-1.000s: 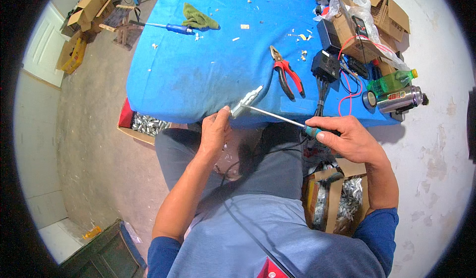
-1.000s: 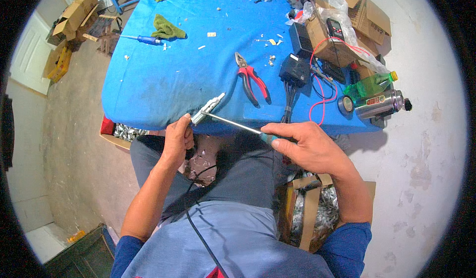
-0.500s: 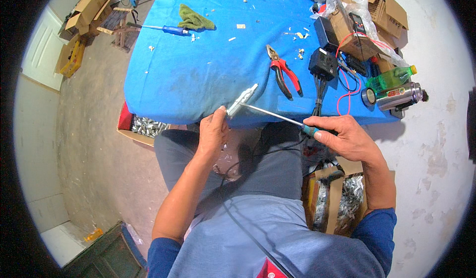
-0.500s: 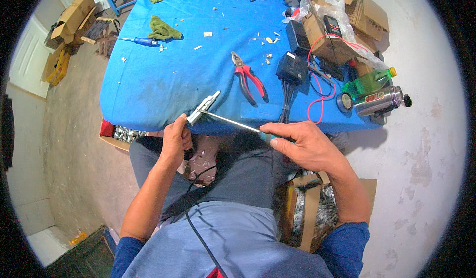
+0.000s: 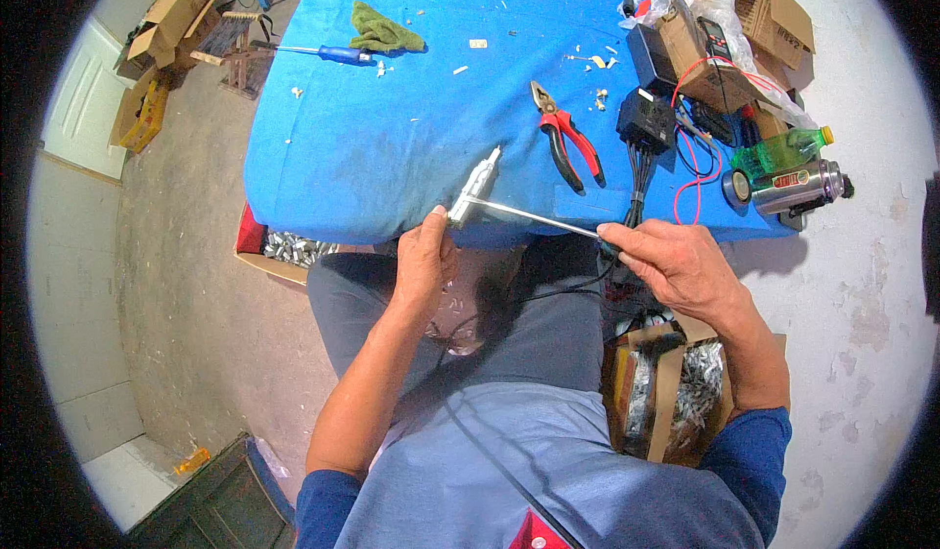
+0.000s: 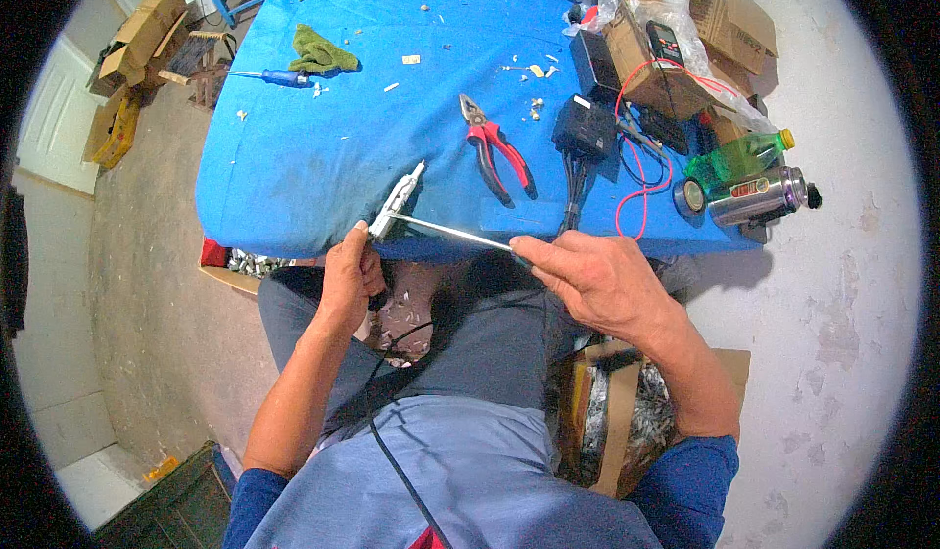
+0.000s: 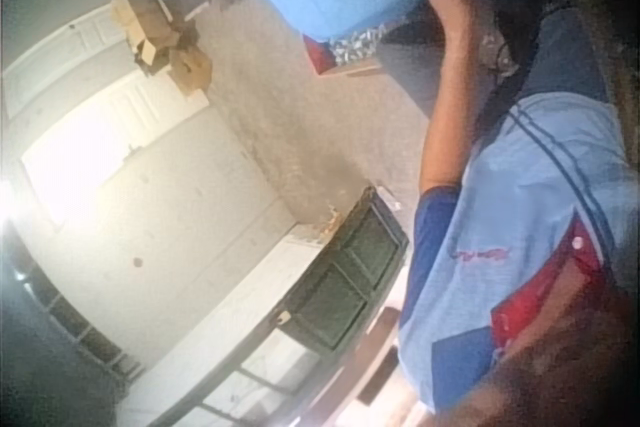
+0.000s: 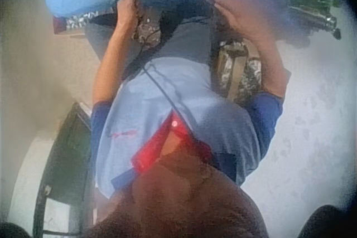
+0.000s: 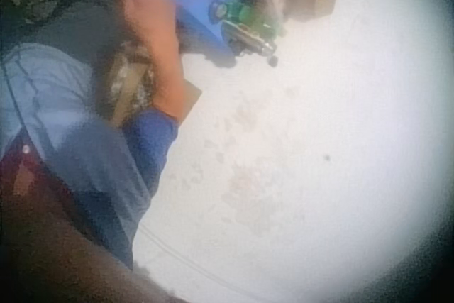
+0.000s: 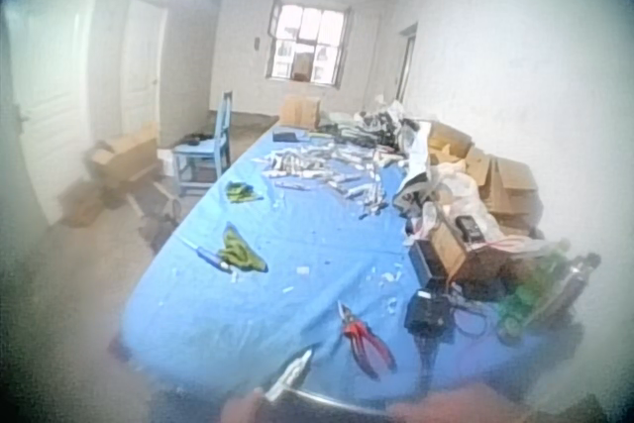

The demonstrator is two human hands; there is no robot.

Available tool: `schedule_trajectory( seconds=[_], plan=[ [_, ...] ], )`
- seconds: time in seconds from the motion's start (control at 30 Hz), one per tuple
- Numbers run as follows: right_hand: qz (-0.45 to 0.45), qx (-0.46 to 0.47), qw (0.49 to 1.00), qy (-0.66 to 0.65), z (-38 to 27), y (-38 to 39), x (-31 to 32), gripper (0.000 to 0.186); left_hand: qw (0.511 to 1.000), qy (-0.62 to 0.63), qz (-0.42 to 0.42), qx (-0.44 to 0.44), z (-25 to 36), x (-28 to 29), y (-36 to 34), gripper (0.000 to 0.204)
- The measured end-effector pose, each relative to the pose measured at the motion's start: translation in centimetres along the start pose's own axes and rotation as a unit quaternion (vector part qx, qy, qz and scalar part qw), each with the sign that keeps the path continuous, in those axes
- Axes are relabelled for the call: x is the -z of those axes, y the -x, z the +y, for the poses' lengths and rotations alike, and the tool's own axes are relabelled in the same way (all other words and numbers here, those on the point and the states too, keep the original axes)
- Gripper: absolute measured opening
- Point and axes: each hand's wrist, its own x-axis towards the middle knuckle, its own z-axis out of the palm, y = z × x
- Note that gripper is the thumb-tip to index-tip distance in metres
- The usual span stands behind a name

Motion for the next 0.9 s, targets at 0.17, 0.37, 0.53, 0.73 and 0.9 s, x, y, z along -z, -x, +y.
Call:
schedule_trajectory(
  seconds=[0.17,0.37,0.53,0.73,0.9],
  plan=[
    [-0.001,0.008,1.000,-0.001,0.3,-0.1,0.0,0.031,1.000,0.002,-0.003,0.006,0.1,0.0,0.1,0.046],
    [-0.009,-0.010,0.995,-0.094,1.6,-0.2,-0.6,0.031,1.000,0.003,-0.009,0.014,0.5,-0.2,0.3,0.047],
    [-0.012,-0.024,0.995,-0.099,1.1,-0.3,-0.4,0.029,1.000,0.007,-0.006,0.014,0.6,-0.4,0.4,0.047],
    [-0.001,-0.020,0.996,-0.086,0.3,-0.1,0.2,0.031,1.000,0.004,-0.009,0.005,0.5,-0.3,0.4,0.047],
    [0.014,0.026,0.997,-0.066,0.2,-0.1,0.2,0.033,1.000,0.010,-0.007,0.002,0.5,-0.5,0.4,0.046]
  ],
)
